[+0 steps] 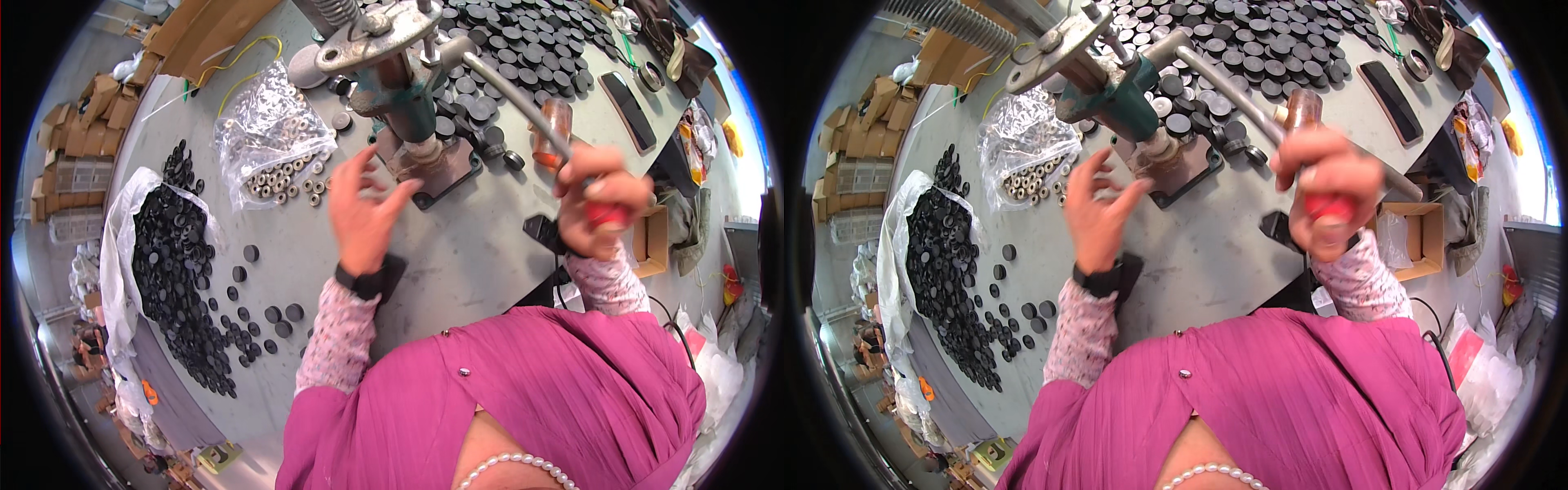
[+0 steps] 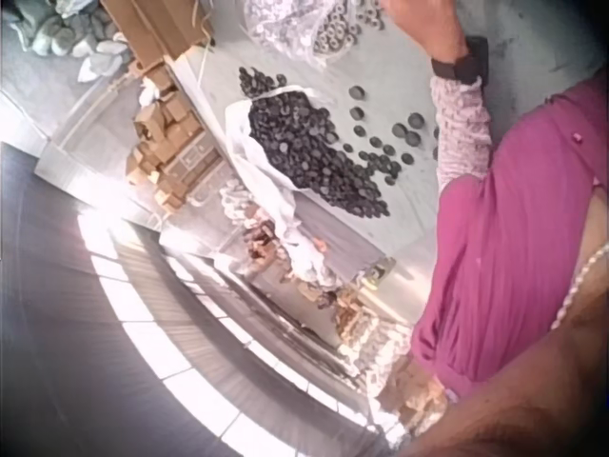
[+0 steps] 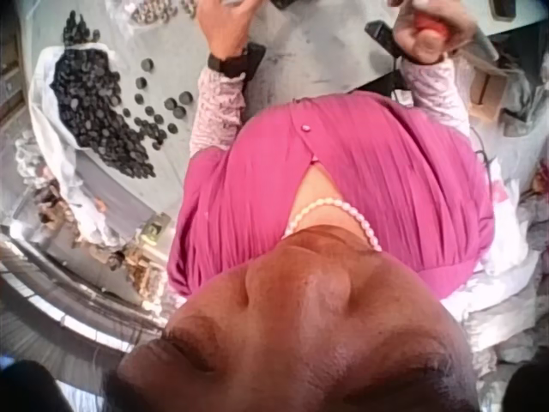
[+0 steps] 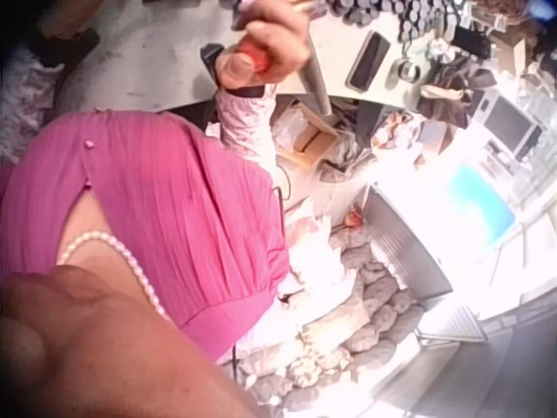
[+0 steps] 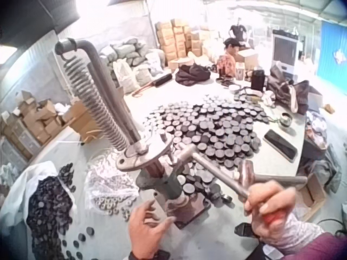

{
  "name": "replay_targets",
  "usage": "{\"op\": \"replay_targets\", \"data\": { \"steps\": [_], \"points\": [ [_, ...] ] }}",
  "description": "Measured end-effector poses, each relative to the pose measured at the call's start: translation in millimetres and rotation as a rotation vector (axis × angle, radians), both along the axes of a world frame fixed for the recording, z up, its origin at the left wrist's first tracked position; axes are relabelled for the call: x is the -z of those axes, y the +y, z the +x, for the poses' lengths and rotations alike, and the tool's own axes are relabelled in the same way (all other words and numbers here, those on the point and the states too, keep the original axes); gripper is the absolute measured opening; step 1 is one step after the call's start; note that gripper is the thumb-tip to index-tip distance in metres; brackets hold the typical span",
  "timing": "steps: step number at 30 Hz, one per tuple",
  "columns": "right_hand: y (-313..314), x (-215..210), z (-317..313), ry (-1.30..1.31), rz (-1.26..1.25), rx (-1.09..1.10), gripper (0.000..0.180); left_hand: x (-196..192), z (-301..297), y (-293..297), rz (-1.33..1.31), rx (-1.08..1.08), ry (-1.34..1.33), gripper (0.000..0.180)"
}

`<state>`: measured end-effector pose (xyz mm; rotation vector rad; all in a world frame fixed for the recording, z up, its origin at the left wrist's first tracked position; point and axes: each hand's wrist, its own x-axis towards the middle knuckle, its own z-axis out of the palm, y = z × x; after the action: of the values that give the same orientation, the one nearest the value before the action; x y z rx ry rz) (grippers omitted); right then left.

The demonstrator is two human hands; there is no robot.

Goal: Using a manual press to assemble small plastic parts and metal washers.

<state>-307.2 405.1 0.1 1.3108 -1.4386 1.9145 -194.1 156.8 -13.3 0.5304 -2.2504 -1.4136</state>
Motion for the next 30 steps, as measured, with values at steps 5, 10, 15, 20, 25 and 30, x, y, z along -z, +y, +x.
{"op": "replay_targets", "data": {
  "steps": [5, 10, 15, 20, 25, 30],
  "points": [
    [27, 5, 30, -0.238, 0.179, -0.059, 0.037, 2, 106, -117, -0.54, -0.351, -0.314, 0.046],
    [-2, -64, 5, -0.134, 0.146, 0.019, 0.05, 29, 176, -202, -0.761, -0.464, -0.617, 0.044],
    [-26, -123, -28, -0.217, 0.157, 0.045, 0.053, 17, 173, -196, -0.61, -0.375, -0.588, 0.042],
    [-81, -149, -32, -0.263, -0.446, -0.395, 0.054, 23, 165, -192, -0.382, -0.245, -0.478, 0.044],
    [-64, -177, -15, -0.233, 0.096, 0.075, 0.055, 1, 112, -133, -0.145, -0.164, -0.367, 0.056],
    [-76, -148, -37, -0.096, -0.114, 0.05, 0.054, -7, 21, -19, -0.022, 0.102, -0.051, 0.068]
  ]
}}
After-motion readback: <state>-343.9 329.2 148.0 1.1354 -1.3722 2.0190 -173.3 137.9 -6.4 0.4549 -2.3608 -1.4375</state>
